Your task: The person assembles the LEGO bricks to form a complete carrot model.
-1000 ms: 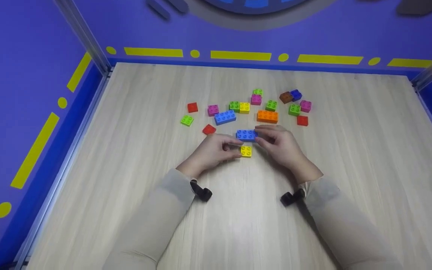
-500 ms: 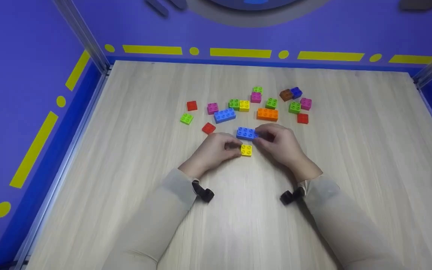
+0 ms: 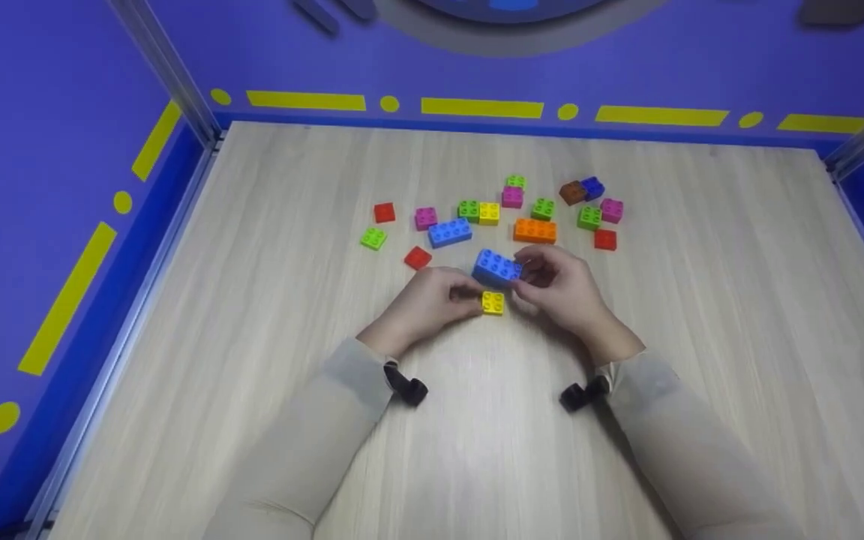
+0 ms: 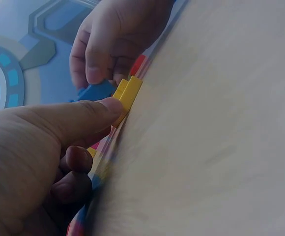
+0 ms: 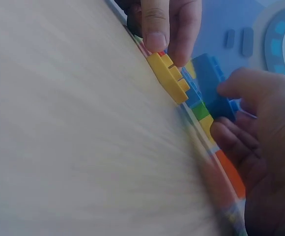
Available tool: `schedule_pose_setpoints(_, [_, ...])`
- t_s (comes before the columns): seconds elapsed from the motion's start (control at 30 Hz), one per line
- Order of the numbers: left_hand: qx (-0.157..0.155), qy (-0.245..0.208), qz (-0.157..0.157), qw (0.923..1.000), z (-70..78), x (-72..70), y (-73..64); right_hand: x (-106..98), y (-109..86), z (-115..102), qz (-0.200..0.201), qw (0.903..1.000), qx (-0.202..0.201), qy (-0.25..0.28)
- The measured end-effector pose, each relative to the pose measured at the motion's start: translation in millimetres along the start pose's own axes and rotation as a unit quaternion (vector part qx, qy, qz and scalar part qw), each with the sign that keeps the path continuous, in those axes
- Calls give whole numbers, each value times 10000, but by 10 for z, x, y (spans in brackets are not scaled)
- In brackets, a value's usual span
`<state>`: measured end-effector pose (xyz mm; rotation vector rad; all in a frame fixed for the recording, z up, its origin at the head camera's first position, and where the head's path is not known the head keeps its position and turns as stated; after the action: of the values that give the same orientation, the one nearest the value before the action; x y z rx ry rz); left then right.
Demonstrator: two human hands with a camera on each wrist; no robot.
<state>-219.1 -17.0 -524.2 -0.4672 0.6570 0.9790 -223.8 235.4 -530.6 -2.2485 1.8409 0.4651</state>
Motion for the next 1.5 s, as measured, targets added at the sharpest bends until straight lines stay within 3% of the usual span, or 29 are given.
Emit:
schedule_pose_setpoints(0.27, [12, -52, 39, 10000, -13, 4, 1, 5, -21, 30, -506, 9965, -478, 471])
schedule_pose_setpoints(0.57, [48, -116, 138, 9998, -11, -6, -4, -14, -41, 41, -1050, 9900, -758, 568])
schedule_pose_setpoints(0.9, [-138, -341, 108, 9993, -5, -2, -5, -40, -44, 43, -1134, 9893, -828, 398])
schedule_pose_setpoints(1.5, [53, -69, 73, 9999, 22, 27, 1, -25, -41, 49, -1412, 9830, -1150, -254])
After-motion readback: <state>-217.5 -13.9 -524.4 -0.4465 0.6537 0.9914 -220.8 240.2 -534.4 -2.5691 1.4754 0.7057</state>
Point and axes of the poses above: each hand's wrist, its own y-axis towards the middle knuckle, its own x-axis out of the palm, z = x × y, the point moved 2 cm from there along y, towards the middle knuckle, and after that the axes turned 9 degrees about y, right-handed, at the moved point
